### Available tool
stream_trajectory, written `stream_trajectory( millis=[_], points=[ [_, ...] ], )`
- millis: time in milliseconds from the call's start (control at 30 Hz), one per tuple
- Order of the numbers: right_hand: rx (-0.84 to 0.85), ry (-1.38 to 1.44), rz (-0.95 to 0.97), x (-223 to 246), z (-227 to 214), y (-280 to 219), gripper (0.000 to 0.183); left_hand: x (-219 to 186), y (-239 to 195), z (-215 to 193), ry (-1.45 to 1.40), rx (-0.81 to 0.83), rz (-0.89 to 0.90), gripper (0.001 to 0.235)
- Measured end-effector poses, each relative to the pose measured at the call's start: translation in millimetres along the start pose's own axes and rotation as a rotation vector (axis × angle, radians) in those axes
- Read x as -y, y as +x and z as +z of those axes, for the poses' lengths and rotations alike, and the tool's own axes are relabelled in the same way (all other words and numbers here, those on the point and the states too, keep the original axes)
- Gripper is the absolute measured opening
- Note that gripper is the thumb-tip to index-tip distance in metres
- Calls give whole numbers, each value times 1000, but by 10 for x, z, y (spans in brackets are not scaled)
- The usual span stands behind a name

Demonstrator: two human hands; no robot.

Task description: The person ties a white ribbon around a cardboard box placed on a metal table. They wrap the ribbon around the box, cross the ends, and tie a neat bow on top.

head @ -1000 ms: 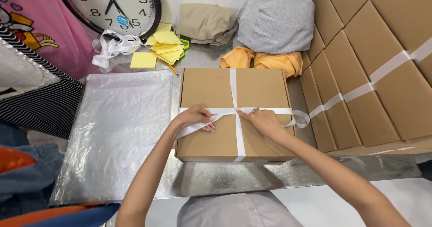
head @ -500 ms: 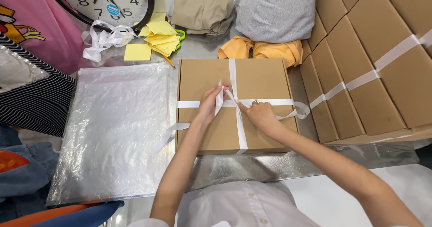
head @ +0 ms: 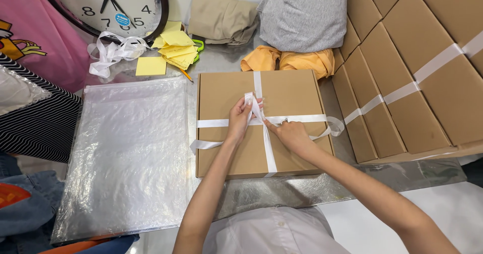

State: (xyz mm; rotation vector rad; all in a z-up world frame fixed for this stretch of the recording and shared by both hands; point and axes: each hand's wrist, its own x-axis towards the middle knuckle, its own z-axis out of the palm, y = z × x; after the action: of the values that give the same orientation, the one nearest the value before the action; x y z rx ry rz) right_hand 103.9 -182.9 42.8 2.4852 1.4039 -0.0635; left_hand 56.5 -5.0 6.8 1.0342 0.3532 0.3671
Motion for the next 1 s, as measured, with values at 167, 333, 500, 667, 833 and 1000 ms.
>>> stream_trajectory(
  millis=[167,333,500,667,833,1000],
  points=[
    [16,18,1,-6,-77,-38,59,-23,-69,-10,101,153,-1,42],
    [17,56,9,-32,-180,-64,51,-55,-75,2,360,299,1,49],
    [-2,565,1,-210,-376,-96,46,-127,-11,53,678,356,78,45],
    [-68,579,105,-483,91,-54,28,95,137,-56,790,345,134,44],
    [-116,512,146,-643,395,133,14,229,214,-113,816,348,189,41],
    [-87,517,115,-612,190,142,13,199,362,-144,668,277,238,42]
  ],
)
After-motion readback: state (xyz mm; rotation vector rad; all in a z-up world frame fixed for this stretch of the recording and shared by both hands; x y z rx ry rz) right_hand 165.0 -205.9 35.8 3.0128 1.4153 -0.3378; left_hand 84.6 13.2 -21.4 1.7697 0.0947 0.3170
